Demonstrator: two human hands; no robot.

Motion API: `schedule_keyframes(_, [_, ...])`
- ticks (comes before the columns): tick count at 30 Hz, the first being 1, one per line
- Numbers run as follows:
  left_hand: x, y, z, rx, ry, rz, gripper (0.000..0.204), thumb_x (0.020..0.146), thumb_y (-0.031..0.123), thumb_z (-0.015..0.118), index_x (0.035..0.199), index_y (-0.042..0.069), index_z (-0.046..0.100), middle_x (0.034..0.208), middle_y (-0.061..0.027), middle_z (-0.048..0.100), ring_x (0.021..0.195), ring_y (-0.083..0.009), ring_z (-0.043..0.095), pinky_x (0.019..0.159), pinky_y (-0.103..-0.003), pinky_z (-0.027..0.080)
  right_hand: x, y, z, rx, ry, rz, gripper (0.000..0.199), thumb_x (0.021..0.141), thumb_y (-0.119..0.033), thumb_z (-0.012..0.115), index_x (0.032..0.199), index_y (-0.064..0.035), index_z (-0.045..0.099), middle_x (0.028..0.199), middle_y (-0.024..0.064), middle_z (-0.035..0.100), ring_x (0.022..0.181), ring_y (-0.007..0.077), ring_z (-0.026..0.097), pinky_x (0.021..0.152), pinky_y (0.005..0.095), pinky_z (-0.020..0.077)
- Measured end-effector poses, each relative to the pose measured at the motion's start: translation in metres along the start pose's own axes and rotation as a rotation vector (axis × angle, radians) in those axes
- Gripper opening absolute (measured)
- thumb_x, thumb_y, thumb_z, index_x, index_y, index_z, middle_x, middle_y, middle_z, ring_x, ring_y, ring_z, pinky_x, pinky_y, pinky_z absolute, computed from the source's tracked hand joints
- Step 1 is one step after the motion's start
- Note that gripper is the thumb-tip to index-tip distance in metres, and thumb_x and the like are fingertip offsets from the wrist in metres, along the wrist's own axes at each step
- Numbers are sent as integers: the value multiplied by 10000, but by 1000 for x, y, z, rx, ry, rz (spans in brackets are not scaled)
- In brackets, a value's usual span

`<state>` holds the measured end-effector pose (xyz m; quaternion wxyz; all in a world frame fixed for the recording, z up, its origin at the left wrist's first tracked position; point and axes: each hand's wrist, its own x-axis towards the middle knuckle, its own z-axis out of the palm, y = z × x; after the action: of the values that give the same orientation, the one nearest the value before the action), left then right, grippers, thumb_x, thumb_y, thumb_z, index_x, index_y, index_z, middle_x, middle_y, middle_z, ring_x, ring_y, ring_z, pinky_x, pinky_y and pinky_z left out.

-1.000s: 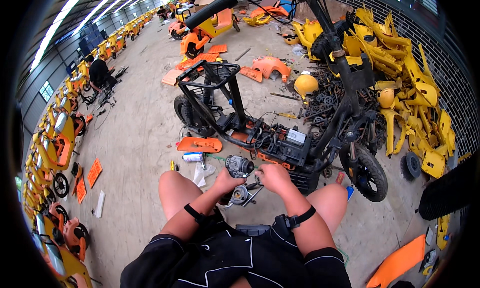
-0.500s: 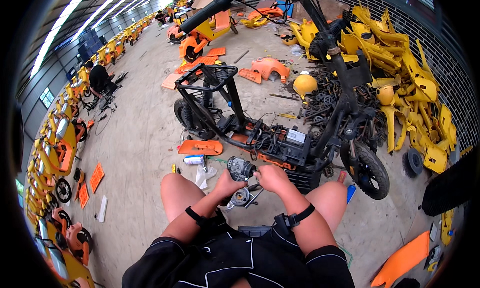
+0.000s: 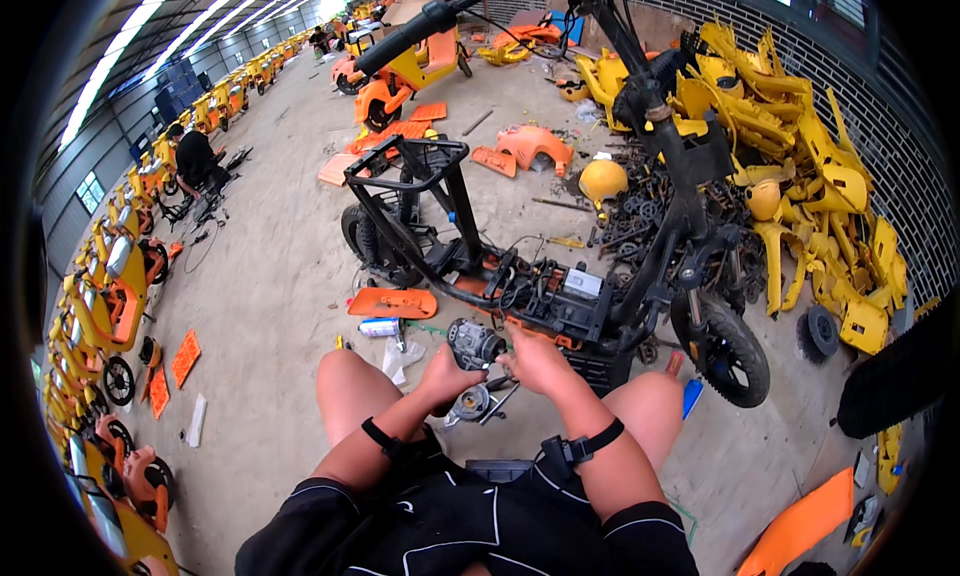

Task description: The person connects wires to a motorcycle engine and frame by hand and secures components using a power drill.

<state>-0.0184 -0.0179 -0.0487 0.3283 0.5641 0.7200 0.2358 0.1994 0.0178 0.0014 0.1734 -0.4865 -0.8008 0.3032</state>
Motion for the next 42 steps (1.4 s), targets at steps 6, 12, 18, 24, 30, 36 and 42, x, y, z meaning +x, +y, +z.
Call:
schedule_keyframes(6, [13, -16, 17, -225, 164, 49, 649, 698, 276, 888, 1198, -28, 608, 1052, -123, 726, 930, -229, 707, 839, -361, 566, 8, -21, -2, 104, 184, -19, 451, 930, -303, 731, 1299, -86, 588, 983, 224, 742, 952, 403, 716, 798, 460, 564])
schedule_keyframes(12, [9, 3, 5, -669, -122, -6, 313, 791, 249, 825, 985, 42, 692, 855, -34, 693, 741, -137, 640, 695, -305, 528, 34, -19, 16, 639, 232, 29, 230, 957, -133, 731, 1087, 35, 642, 848, 93, 724, 749, 127, 674, 667, 285, 529])
schedule_keyframes(18, [-8, 14, -12, -709, -212, -61, 310, 824, 296, 821, 979, 57, 697, 812, -17, 663, 701, -127, 610, 656, -290, 502, 32, -22, 27, 877, 263, 19, 219, 967, -114, 718, 1091, 39, 622, 821, 73, 692, 740, 126, 661, 648, 272, 510])
schedule_keyframes(24, [10, -11, 2, -718, -250, -130, 322, 824, 300, 823, 995, 57, 699, 832, -15, 664, 713, -129, 610, 650, -299, 506, 44, -6, 46, 713, 272, 50, 259, 960, -132, 724, 1130, 22, 603, 859, 79, 697, 754, 128, 665, 659, 281, 518])
schedule_keyframes(30, [24, -16, 14, -866, -246, -151, 297, 848, 262, 795, 1032, 50, 696, 856, -31, 667, 726, -140, 623, 645, -302, 517, 46, -33, 30, 399, 361, 92, 648, 852, -325, 836, 1323, 2, 535, 900, 101, 697, 823, 211, 690, 765, 359, 564])
schedule_keyframes(36, [24, -12, -3, -984, -141, -270, 417, 839, 305, 826, 1062, -7, 662, 906, -74, 660, 756, -172, 640, 653, -322, 540, 18, -78, -40, -276, 692, -291, 860, 764, -338, 853, 1490, -71, 476, 1500, 206, 447, 1318, 415, 441, 1094, 510, 395])
schedule_keyframes(42, [28, -34, -4, -1161, -79, -387, 424, 804, 339, 848, 998, 32, 630, 857, -68, 620, 749, -199, 644, 628, -357, 550, 6, -156, -115, -360, 964, -613, 895, 724, -233, 888, 1497, -89, 461, 1248, 165, 636, 1074, 354, 627, 942, 467, 492])
